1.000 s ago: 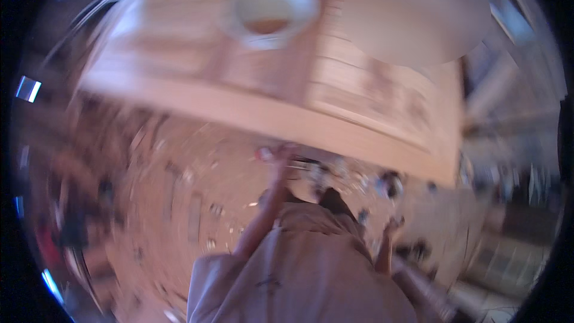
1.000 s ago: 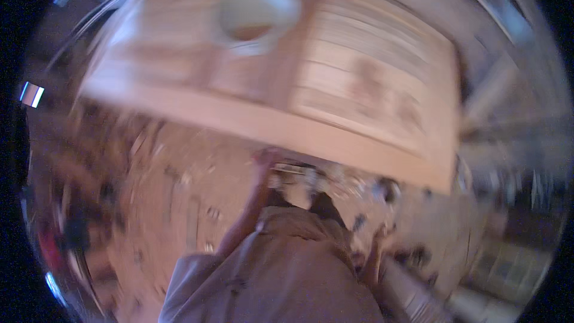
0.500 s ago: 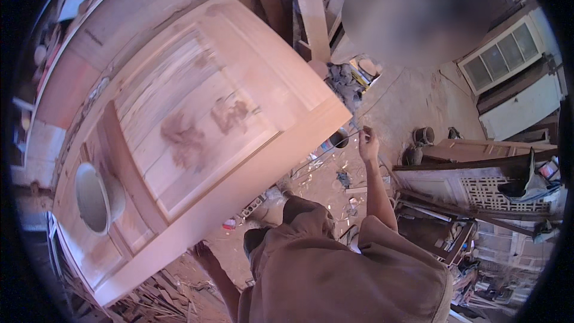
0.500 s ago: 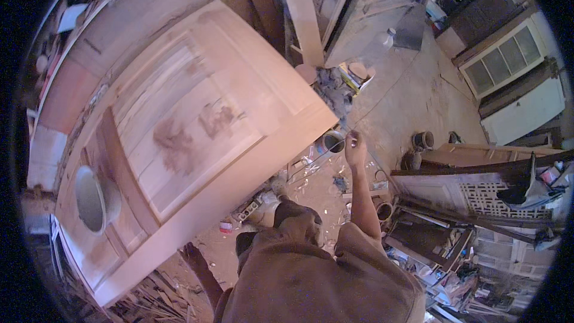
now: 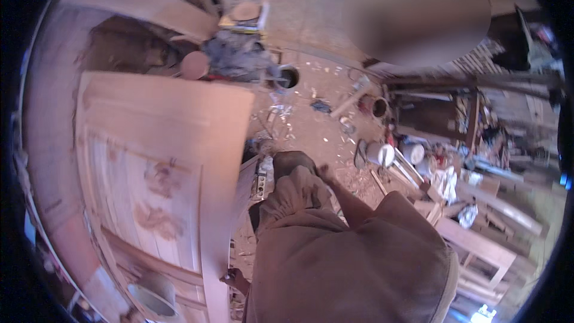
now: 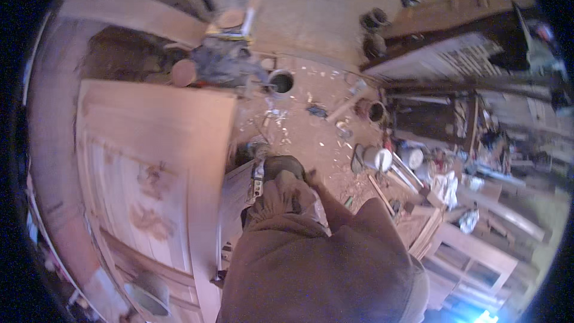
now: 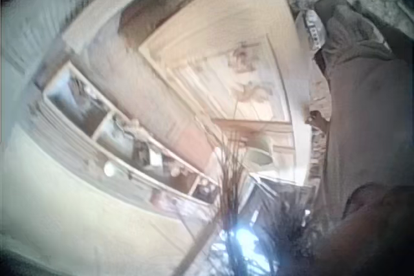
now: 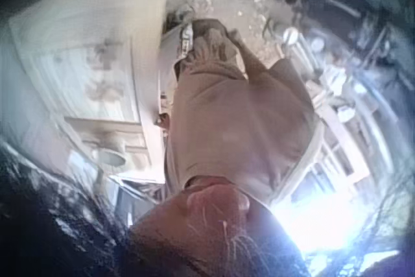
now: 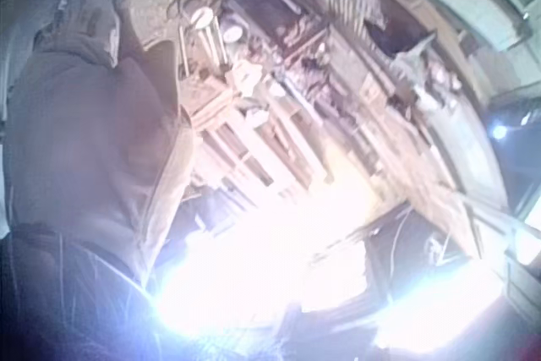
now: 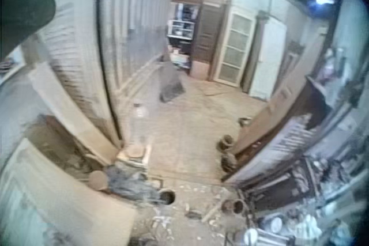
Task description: The person sands the surface and recessed panels of a wooden door using a small piece of sandpaper held by hand.
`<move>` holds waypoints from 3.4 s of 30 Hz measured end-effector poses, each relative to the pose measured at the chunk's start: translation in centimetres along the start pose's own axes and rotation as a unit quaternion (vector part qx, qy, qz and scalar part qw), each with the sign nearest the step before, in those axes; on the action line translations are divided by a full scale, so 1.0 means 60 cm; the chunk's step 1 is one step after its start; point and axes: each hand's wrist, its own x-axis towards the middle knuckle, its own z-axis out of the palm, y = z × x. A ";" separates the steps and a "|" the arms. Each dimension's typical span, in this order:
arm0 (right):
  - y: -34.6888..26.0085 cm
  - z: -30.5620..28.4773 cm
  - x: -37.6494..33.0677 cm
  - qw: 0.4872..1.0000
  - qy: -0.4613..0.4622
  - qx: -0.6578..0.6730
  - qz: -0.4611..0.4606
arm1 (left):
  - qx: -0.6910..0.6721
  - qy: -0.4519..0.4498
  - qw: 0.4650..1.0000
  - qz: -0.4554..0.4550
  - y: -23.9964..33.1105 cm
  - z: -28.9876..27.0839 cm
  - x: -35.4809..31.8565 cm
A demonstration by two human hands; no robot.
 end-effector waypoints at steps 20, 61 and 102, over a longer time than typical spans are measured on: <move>0.365 -0.068 -0.394 0.994 -0.076 0.048 0.067 | 0.406 -0.332 0.759 0.386 -0.028 0.008 -0.089; 1.092 -0.229 0.359 0.977 0.048 -0.048 0.200 | 0.795 -0.266 0.543 0.056 -0.664 -0.821 -0.137; -0.187 -0.121 -0.647 0.724 -0.306 -0.230 -0.574 | 0.414 -0.259 0.799 0.352 0.155 -0.337 -0.292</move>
